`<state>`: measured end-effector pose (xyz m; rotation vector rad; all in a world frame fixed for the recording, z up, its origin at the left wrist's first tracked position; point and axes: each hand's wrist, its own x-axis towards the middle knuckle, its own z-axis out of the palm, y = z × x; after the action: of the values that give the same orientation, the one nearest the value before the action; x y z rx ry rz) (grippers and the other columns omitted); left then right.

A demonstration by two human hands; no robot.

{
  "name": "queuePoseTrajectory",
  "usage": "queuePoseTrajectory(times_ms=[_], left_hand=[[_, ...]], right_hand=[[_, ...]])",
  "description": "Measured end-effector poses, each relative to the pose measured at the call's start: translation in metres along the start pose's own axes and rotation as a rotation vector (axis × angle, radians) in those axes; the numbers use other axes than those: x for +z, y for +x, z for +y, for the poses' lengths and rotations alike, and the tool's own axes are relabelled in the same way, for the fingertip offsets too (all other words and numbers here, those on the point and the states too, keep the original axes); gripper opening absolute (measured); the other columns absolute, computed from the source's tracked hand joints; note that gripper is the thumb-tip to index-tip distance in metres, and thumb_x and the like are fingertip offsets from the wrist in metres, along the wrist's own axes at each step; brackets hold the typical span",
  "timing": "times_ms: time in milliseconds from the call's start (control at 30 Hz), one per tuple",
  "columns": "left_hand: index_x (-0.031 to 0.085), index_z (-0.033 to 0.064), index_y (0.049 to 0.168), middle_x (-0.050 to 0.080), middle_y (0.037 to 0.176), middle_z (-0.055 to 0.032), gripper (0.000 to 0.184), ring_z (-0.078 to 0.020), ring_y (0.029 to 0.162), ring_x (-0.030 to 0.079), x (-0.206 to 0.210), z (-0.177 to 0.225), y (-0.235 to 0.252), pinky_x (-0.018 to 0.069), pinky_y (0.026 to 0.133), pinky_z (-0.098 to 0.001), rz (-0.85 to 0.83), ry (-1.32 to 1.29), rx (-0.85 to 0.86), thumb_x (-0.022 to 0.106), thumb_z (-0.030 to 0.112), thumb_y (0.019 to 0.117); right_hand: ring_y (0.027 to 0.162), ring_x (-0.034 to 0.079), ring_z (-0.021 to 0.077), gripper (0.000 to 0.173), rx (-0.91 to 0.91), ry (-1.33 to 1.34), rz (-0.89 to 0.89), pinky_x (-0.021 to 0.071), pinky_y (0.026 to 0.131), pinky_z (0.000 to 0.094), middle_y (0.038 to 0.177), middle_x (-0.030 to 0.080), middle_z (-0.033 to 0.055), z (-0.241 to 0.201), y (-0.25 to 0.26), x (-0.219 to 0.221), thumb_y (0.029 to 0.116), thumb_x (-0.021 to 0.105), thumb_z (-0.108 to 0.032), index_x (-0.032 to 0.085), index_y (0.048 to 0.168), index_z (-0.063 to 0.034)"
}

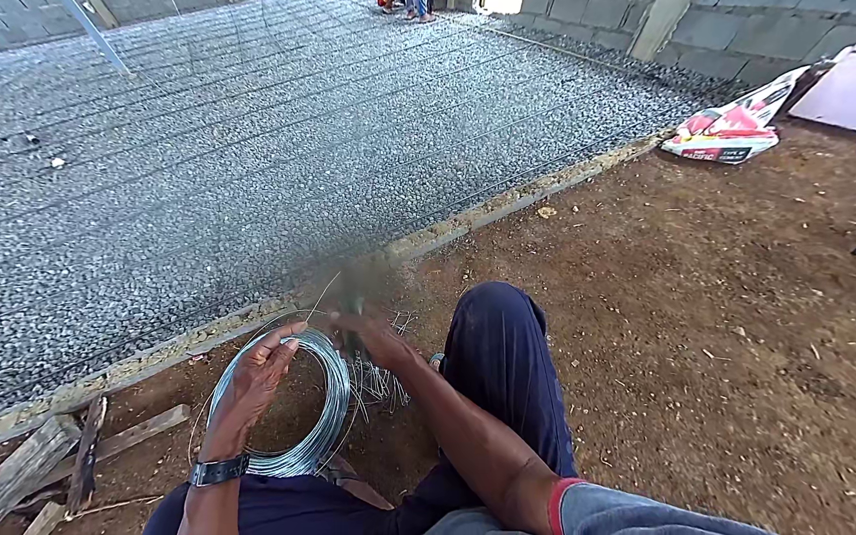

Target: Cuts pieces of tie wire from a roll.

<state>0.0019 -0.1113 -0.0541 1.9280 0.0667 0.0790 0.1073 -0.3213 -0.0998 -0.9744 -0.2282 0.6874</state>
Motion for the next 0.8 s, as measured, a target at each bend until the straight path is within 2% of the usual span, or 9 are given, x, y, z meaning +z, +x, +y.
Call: queuePoseTrajectory(times_ms=[233, 300, 500, 600, 700, 733, 800], left_hand=[[0.069, 0.0182, 0.131, 0.070, 0.111, 0.0018, 0.030, -0.0074, 0.063, 0.050, 0.0004, 0.0024, -0.0003, 0.0394, 0.053, -0.0209, 0.009, -0.018, 0.008, 0.055, 0.019, 0.1046], [0.069, 0.0188, 0.132, 0.070, 0.120, 0.0016, 0.031, -0.0085, 0.069, 0.055, -0.0009, 0.0027, -0.0020, 0.0436, 0.057, -0.0219, 0.003, 0.005, 0.008, 0.055, 0.020, 0.1047], [0.069, 0.0211, 0.132, 0.069, 0.100, -0.0001, 0.031, -0.0094, 0.061, 0.049, 0.0022, 0.0042, -0.0013, 0.0373, 0.051, -0.0221, 0.011, 0.028, -0.016, 0.056, 0.023, 0.1036], [0.069, 0.0215, 0.132, 0.070, 0.102, 0.0011, 0.031, -0.0091, 0.062, 0.050, 0.0024, 0.0039, -0.0002, 0.0383, 0.052, -0.0218, 0.014, 0.037, -0.013, 0.055, 0.023, 0.1036], [0.068, 0.0204, 0.133, 0.070, 0.116, 0.0021, 0.031, -0.0078, 0.066, 0.053, 0.0022, 0.0026, 0.0009, 0.0403, 0.054, -0.0206, 0.004, 0.026, 0.000, 0.056, 0.023, 0.1041], [0.068, 0.0200, 0.133, 0.070, 0.117, 0.0019, 0.032, -0.0078, 0.066, 0.053, 0.0021, 0.0024, 0.0011, 0.0403, 0.055, -0.0205, 0.003, 0.015, 0.000, 0.055, 0.023, 0.1041], [0.068, 0.0194, 0.133, 0.070, 0.110, 0.0002, 0.031, -0.0085, 0.065, 0.052, 0.0019, 0.0029, 0.0013, 0.0394, 0.053, -0.0207, 0.005, 0.000, -0.003, 0.055, 0.022, 0.1041]], right_hand=[[0.061, 0.066, 0.0214, 0.029, 0.016, 0.020, 0.045, 0.0577, 0.055, 0.0345, 0.093, 0.071, 0.0158, -0.0005, 0.0011, -0.0015, 0.1066, 0.054, -0.022, 0.055, 0.127, -0.0004], [0.061, 0.066, 0.0215, 0.029, 0.013, 0.028, 0.053, 0.0580, 0.055, 0.0351, 0.092, 0.071, 0.0150, 0.0012, 0.0022, -0.0021, 0.1059, 0.055, -0.022, 0.056, 0.125, -0.0009], [0.062, 0.066, 0.0215, 0.029, 0.015, 0.061, 0.086, 0.0575, 0.054, 0.0346, 0.091, 0.070, 0.0147, -0.0021, 0.0021, -0.0049, 0.1050, 0.056, -0.023, 0.055, 0.126, -0.0025], [0.062, 0.066, 0.0219, 0.030, -0.006, 0.082, 0.044, 0.0583, 0.055, 0.0356, 0.091, 0.070, 0.0154, -0.0028, 0.0025, -0.0037, 0.1047, 0.057, -0.022, 0.056, 0.126, -0.0015], [0.062, 0.066, 0.0222, 0.032, -0.021, 0.063, -0.017, 0.0589, 0.056, 0.0364, 0.092, 0.070, 0.0162, -0.0032, 0.0023, -0.0025, 0.1049, 0.058, -0.024, 0.058, 0.127, -0.0007], [0.062, 0.066, 0.0223, 0.032, -0.024, 0.066, -0.035, 0.0589, 0.056, 0.0365, 0.092, 0.070, 0.0165, -0.0036, 0.0019, -0.0018, 0.1050, 0.057, -0.024, 0.057, 0.127, -0.0004], [0.062, 0.066, 0.0216, 0.034, -0.025, 0.101, -0.062, 0.0588, 0.057, 0.0359, 0.092, 0.070, 0.0162, -0.0037, 0.0014, -0.0003, 0.1057, 0.057, -0.026, 0.056, 0.127, 0.0001]])
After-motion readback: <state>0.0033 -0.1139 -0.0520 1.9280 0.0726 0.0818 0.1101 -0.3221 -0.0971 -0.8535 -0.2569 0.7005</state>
